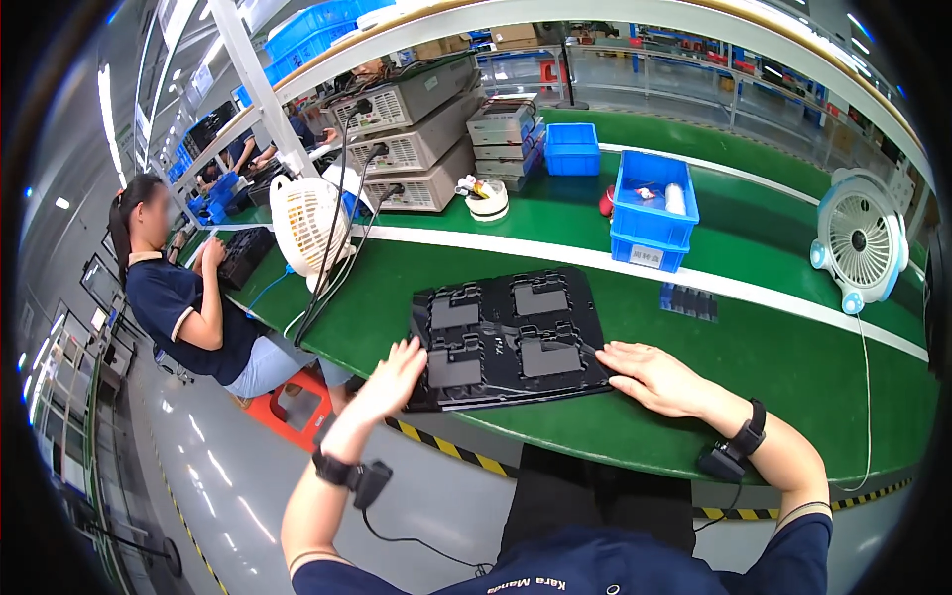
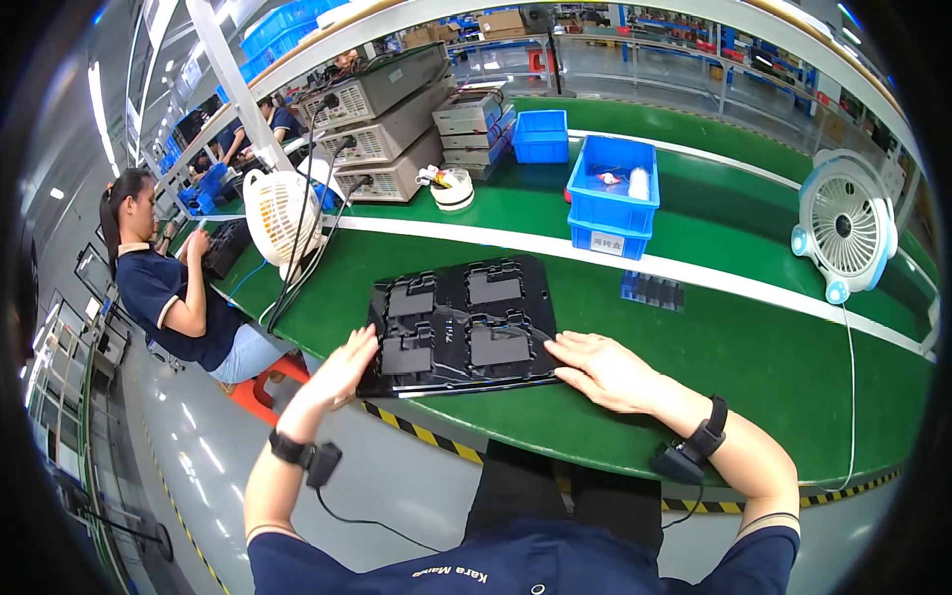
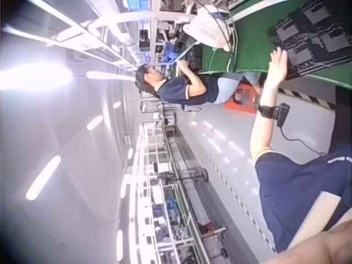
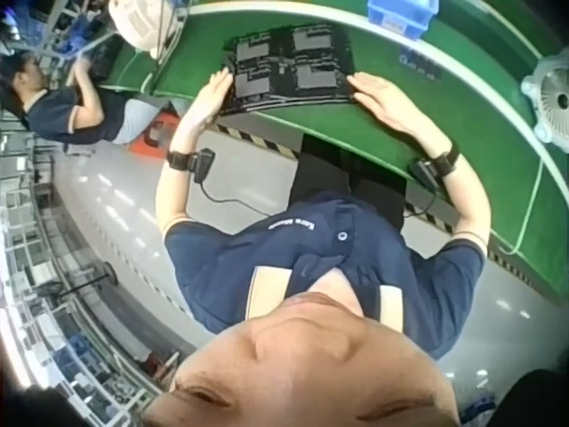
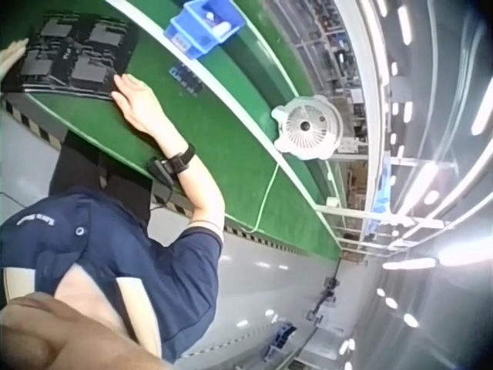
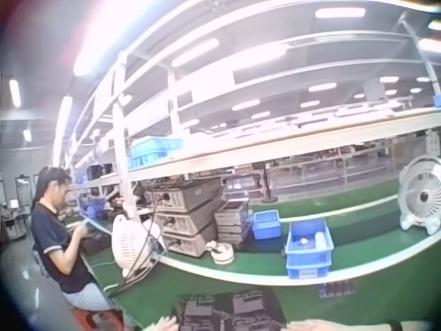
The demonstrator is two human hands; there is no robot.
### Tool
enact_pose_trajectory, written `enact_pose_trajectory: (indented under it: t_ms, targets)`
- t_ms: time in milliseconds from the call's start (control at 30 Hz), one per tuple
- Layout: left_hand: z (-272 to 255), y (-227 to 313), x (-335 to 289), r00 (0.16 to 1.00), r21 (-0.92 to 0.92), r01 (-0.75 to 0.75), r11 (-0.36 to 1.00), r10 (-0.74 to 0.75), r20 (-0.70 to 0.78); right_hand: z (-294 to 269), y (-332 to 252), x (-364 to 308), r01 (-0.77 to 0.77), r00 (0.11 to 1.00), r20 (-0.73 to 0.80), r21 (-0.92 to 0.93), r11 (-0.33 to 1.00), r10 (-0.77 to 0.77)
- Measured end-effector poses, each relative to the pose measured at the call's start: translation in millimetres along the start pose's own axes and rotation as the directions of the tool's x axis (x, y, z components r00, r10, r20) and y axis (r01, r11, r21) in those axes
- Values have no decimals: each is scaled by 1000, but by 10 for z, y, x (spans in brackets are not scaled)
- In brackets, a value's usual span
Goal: The recorder is assembling small electronic components, specifically attaching a small sensor or chip into a plastic housing at an assembly line workbench.
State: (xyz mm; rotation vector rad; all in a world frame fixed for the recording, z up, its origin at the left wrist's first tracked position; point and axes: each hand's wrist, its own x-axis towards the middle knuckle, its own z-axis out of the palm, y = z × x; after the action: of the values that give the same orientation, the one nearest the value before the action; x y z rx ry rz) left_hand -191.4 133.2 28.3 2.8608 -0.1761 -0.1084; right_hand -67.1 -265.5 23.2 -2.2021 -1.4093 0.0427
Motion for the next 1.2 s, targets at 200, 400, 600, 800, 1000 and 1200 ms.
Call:
enact_pose_trajectory:
  t_ms: [200, 400, 600, 800, 1000, 1200]
  targets:
    - [-331, -342, 740, 938, -598, 278, 751, -347, 1, 134, -123, 38, 51, 971, 232, 36, 998, -58]
    - [-498, 626, 1365, 942, -220, -290, 931, 239, -234, 122, 96, -14, 71, 955, 283, 91, 993, -94]
    - [-171, 575, 2161, 976, -97, -211, 973, 203, -83, 129, -87, 4, 180, 949, 229, 181, 967, -219]
    - [-103, 530, 2349, 990, -123, -139, 983, 133, -57, 282, -210, -96, 285, 905, 318, 37, 958, -282]
    - [-333, 528, 2043, 970, -725, -33, 688, 196, 142, 313, -195, -10, 263, 932, 248, 43, 964, -265]
    - [-533, 1107, 1657, 998, -800, -8, 599, 50, 28, -102, -172, 52, -26, 959, -204, 626, 779, 195]
